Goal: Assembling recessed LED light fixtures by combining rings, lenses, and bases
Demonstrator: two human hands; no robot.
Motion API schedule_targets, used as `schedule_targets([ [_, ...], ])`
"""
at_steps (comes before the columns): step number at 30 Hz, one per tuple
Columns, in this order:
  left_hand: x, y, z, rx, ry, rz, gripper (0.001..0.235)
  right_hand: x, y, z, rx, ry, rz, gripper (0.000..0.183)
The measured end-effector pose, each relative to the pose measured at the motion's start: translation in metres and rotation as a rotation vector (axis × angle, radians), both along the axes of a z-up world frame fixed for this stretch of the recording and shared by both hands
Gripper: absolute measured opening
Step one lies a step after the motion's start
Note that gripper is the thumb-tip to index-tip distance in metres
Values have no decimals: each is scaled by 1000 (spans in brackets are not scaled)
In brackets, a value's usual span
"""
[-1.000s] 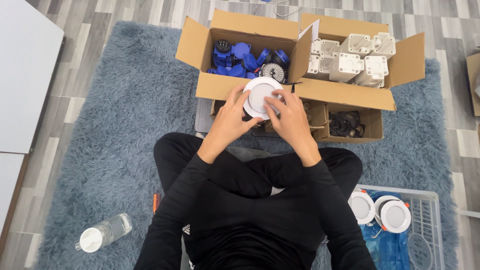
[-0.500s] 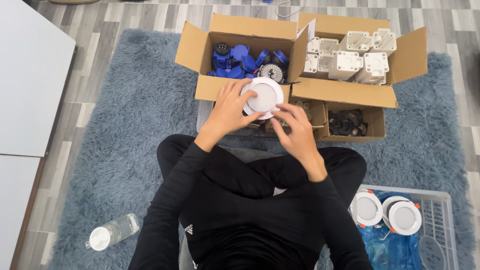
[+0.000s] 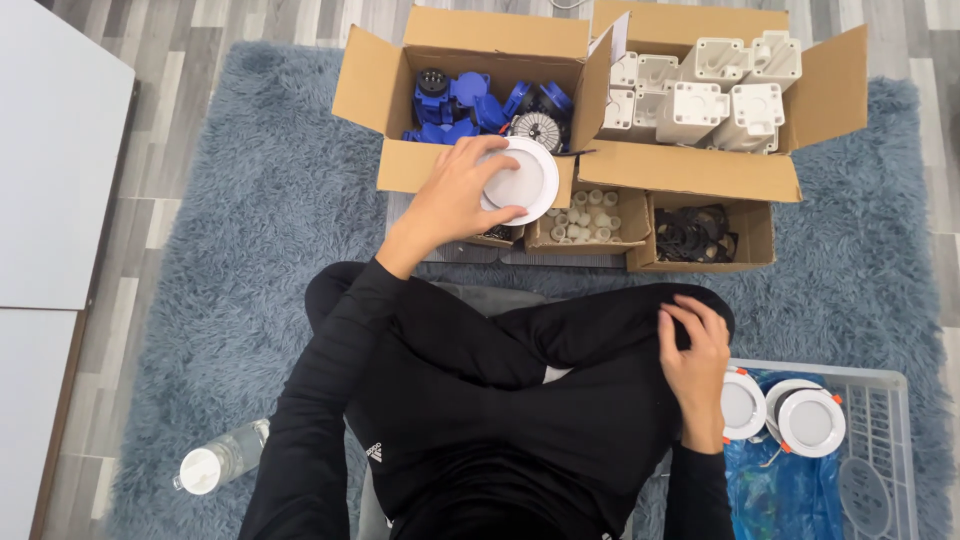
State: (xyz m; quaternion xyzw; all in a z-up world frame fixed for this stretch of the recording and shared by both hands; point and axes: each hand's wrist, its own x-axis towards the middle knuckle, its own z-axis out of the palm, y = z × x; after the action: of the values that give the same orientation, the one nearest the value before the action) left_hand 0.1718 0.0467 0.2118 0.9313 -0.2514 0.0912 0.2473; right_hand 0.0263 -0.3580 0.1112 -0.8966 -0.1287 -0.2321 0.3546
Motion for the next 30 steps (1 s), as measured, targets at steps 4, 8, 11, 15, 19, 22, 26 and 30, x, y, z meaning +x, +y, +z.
schedule_targets([
  [4,8,-1,8,25,-14,-19,60,-9,-3,-23,-109,-65,-94,6],
  [8,19,-2,14,26,-95,-48,62,-3,4,-27,-223,-121,-139,4],
  [11,34,-9,25,19,-91,-24,53,-7,13,-6,-190,-44,-134,8],
  [15,90,-13,2,-81,-99,-43,48,-9,14,-4,-195,-55,-123,8],
  [19,143,-27,-19,153,195,101,77,-7,14,-5,-210,-61,-132,7],
  [22,156,-47,-12,316,382,157,83,-9,13,-7,-211,-59,-141,6],
  [26,163,-71,-19,559,392,231,64,-8,13,-7,-198,-67,-137,6],
  [30,158,-78,-11,525,351,221,47,-9,12,-11,-194,-56,-148,5],
])
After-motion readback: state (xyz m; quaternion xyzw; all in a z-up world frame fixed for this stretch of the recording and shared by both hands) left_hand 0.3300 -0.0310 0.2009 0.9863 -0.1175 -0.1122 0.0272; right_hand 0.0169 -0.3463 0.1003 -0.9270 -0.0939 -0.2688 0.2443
